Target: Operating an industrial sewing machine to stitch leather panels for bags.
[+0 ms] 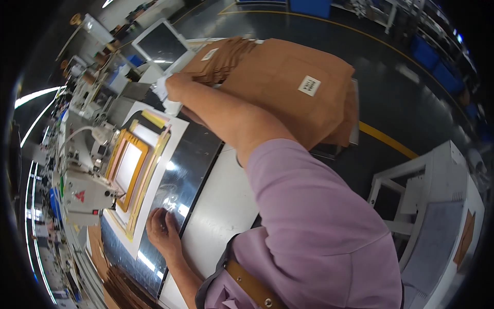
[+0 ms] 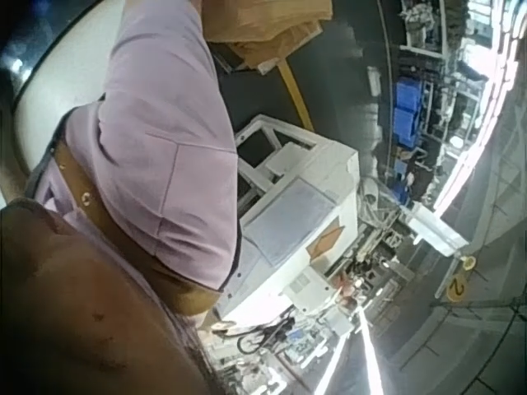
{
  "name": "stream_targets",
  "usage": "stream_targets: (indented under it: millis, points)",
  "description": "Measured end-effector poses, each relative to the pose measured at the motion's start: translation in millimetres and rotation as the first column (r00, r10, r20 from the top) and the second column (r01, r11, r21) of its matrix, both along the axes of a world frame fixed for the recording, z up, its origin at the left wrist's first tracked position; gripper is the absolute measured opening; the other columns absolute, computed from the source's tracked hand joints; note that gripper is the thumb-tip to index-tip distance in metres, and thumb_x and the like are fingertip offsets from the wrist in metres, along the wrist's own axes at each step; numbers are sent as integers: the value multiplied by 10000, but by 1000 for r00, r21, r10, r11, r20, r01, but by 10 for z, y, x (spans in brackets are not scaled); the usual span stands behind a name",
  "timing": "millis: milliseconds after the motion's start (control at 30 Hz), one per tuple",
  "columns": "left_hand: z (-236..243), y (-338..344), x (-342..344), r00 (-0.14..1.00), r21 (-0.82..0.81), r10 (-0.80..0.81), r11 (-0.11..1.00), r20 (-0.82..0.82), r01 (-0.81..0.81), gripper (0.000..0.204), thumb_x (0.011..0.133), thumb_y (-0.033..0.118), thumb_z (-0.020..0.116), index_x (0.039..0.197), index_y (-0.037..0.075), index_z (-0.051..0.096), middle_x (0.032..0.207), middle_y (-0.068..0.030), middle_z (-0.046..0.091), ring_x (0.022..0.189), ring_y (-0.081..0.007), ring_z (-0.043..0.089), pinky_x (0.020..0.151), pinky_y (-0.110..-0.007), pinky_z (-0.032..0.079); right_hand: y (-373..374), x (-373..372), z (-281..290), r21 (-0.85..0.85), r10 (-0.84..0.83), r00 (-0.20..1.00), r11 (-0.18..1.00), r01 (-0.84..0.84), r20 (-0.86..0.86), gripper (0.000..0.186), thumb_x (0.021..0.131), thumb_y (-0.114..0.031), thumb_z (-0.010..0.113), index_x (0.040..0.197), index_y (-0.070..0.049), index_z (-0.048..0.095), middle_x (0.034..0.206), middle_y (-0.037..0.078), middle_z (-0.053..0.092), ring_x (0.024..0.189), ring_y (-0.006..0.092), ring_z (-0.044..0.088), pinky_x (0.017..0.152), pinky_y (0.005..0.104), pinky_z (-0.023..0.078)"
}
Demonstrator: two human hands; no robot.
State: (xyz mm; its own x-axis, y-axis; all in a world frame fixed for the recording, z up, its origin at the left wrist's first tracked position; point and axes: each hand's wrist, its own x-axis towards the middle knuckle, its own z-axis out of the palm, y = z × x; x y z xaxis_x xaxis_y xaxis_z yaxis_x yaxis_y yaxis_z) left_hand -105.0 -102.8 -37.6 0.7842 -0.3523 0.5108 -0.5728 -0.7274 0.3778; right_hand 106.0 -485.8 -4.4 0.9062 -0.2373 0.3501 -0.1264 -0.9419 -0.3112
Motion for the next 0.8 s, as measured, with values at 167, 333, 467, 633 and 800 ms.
stream_targets:
  millis: [167,333,467,633,800]
  points:
    - [-53,-59,67,1000,49,-17,999,-4,17,276,988,221,644,1101,-26,690,1154,-172,682,1037,-358,670,875,-446,540,-47,36,-53,-29,-100,995,995,100,0,223,830,-146,688,1018,-88,792,1070,134,763,1019,289,734,802,436,588]
    - [-100,-19,81,1000,54,10,999,-7,-10,287,1003,232,618,1093,-30,692,1137,-180,684,1044,-371,663,887,-463,534,20,-9,-18,0,-85,996,996,86,-39,214,847,-124,677,1026,-88,790,1089,121,764,1043,275,730,803,410,590]
    - [-116,-20,64,1000,80,23,997,15,-24,272,1007,221,617,1112,-21,683,1150,-159,683,1023,-342,668,889,-434,527,-2,-74,-34,17,-51,998,999,52,-42,215,862,-129,679,1042,-80,785,1112,124,758,1045,263,730,811,384,592]
    - [-108,-34,56,998,115,22,993,56,-28,235,1009,183,599,1097,-20,681,1135,-165,682,1028,-354,661,897,-438,515,3,-90,33,36,-33,997,999,36,-75,228,874,-148,686,1068,-75,780,1140,132,750,1058,264,727,819,381,594]
    - [-120,-38,62,998,114,23,993,57,-29,225,1010,167,594,1099,-22,678,1126,-166,684,1024,-354,662,899,-437,518,-15,-86,29,39,-33,998,999,35,-44,210,875,-136,668,1037,-70,785,1099,127,762,1037,264,734,822,383,595]
